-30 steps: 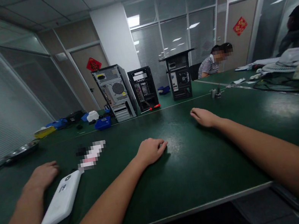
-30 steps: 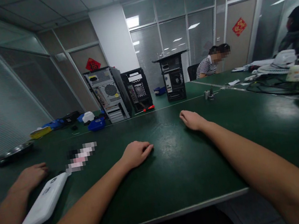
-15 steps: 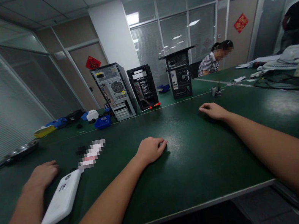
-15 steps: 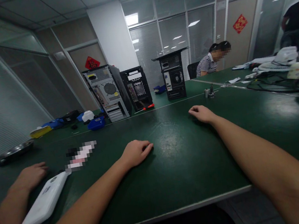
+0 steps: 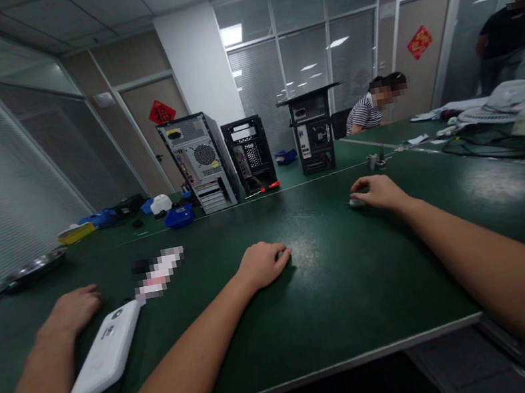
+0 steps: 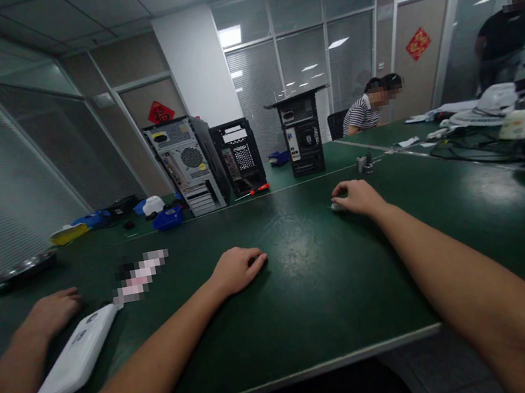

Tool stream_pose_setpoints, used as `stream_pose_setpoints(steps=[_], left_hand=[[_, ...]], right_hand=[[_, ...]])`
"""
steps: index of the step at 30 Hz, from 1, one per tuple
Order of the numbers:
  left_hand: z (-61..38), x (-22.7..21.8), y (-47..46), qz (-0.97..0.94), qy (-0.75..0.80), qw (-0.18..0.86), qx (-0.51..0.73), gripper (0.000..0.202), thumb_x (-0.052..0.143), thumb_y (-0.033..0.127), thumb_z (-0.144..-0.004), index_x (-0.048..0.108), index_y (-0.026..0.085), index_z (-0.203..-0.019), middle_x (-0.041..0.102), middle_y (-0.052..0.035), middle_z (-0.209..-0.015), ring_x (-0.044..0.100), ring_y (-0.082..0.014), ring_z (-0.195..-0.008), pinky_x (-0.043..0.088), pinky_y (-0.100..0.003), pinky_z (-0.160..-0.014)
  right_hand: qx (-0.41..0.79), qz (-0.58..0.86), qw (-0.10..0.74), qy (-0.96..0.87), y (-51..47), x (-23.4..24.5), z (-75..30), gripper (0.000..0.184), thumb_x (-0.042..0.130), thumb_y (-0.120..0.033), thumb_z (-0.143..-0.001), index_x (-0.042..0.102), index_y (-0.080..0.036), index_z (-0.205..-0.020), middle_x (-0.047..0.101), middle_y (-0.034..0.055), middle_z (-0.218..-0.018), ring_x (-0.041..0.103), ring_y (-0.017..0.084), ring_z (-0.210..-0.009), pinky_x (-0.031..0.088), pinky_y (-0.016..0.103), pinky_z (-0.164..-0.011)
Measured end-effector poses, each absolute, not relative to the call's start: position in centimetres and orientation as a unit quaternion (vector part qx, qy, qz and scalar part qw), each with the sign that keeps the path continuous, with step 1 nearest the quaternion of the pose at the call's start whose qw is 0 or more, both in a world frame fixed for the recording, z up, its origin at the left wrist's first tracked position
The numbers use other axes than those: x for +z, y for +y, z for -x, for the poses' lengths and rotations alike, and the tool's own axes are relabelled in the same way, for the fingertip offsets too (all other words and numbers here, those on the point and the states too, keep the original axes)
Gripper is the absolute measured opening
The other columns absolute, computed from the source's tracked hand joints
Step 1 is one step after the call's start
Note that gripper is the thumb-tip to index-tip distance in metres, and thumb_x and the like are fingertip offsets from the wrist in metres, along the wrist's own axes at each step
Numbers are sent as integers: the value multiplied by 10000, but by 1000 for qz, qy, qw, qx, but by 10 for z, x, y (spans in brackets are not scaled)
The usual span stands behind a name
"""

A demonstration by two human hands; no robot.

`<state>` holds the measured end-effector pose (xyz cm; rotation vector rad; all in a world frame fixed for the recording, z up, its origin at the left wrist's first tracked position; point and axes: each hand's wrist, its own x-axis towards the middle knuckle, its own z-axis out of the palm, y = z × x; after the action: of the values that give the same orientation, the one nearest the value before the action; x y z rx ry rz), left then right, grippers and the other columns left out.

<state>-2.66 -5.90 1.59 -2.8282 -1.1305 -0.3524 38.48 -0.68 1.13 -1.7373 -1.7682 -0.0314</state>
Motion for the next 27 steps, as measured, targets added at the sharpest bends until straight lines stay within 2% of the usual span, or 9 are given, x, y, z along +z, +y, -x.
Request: stream_pose_setpoints(steps=[5, 11, 17, 23, 27], left_hand=[[26, 15, -59, 921, -370, 34, -115, 429, 382, 474, -1024, 740, 242, -977, 745, -44, -822, 675, -201, -742, 438, -275, -666], [29, 14, -59, 921, -370, 29, -115, 421, 384, 469, -1022, 745, 252, -1019, 751, -43, -843, 679, -199, -755, 455, -277, -684], [28, 16, -60, 921, -372, 27, -115, 420, 388, 468, -1020, 747, 250, -1014, 753, -43, -840, 683, -199, -762, 457, -277, -684], [27, 16, -60, 922, -367, 28, -119, 432, 385, 470, -1021, 747, 239, -974, 746, -46, -818, 677, -196, -734, 448, -279, -660], [28, 16, -59, 921, -371, 31, -116, 430, 393, 473, -1016, 752, 239, -993, 748, -50, -826, 683, -201, -759, 462, -281, -688]], right_hand=[[-15, 686, 212, -696, -5, 16, -368, 273, 733, -419, -737, 778, -225, -923, 760, 67, -914, 684, 222, -814, 535, 335, -812], [27, 692, 174, -701, -7, 24, -374, 210, 744, -388, -720, 774, -244, -870, 756, 49, -856, 687, 212, -764, 541, 323, -738], [23, 685, 261, -680, -7, 18, -390, 171, 745, -381, -713, 762, -236, -801, 755, 52, -834, 686, 218, -778, 539, 329, -763], [-29, 725, 370, -580, -6, 0, -418, 275, 735, -443, -694, 760, -220, -854, 754, 77, -864, 685, 249, -828, 531, 366, -800], [-10, 743, 398, -538, -7, -6, -435, 312, 754, -466, -659, 755, -214, -844, 754, 99, -909, 684, 276, -869, 534, 392, -797]])
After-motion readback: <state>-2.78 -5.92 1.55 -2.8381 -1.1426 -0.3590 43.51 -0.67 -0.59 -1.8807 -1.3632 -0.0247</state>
